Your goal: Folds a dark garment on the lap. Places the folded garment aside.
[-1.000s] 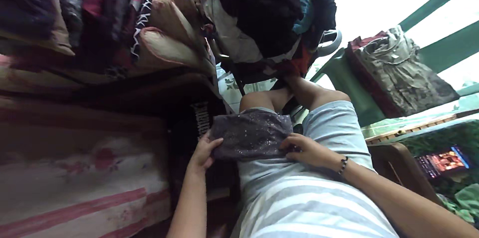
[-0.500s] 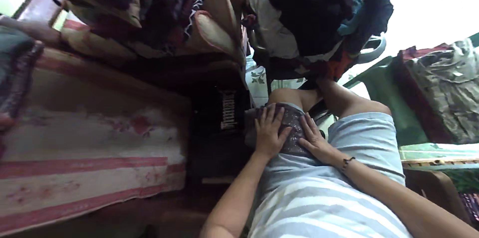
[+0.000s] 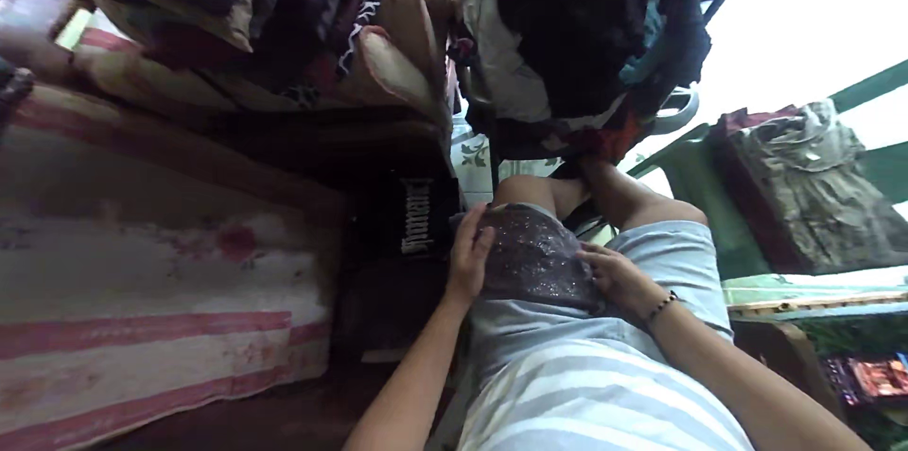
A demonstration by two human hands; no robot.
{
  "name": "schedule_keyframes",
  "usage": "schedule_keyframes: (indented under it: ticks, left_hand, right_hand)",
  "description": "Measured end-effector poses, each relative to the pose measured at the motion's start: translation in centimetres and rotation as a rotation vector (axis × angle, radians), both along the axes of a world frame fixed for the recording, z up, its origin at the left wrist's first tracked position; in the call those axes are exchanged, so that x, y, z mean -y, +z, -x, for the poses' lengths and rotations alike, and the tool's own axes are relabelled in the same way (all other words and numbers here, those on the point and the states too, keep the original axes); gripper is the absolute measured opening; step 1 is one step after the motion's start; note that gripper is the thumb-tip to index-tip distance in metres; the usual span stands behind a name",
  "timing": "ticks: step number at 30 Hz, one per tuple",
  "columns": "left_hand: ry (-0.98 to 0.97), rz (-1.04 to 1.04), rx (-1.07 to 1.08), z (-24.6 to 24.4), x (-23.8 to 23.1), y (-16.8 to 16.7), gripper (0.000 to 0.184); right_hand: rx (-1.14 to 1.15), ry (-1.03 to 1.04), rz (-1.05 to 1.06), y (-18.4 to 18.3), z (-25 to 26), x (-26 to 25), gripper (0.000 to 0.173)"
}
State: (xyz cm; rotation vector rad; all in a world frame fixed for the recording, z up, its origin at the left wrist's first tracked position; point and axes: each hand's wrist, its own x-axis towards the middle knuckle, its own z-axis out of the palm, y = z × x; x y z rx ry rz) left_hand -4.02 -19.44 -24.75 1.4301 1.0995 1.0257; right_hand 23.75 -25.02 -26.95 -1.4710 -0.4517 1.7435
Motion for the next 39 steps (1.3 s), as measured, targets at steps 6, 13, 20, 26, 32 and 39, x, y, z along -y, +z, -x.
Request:
schedule_keyframes:
  ticks: [6, 13, 20, 26, 32, 39]
  left_hand:
    - [0.035, 0.115, -0.143, 1.9, 0.3, 3.9, 0.036]
    - [-0.156, 0.671, -0.068, 1.8, 0.5, 7.6, 0.074]
    - [-0.147, 0.577, 0.550, 3.7, 2.5, 13.4, 0.060]
    - [0.137, 0.692, 0.571, 3.6, 3.8, 14.1, 0.034]
    - [0.519, 0.633, 0.451, 7.8, 3.0, 12.7, 0.027]
    - [0.921, 0.480, 0.393, 13.9, 2.6, 7.3, 0.028]
  right_hand:
    - [-0.168, -0.031, -0.040, 4.0, -1.1, -0.7, 0.020]
    - [0.021, 0.397, -0.552, 16.7, 2.5, -3.2, 0.047]
    - [0.652, 1.161, -1.366, 24.3, 10.4, -0.5, 0.040]
    - [0.868, 1.306, -1.480, 21.2, 12.0, 2.5, 0.033]
    - [0.762, 0.946, -1.206, 16.2, 6.3, 0.2, 0.059]
    - [0.823, 0.812, -0.719, 4.7, -2.7, -1.9, 0.060]
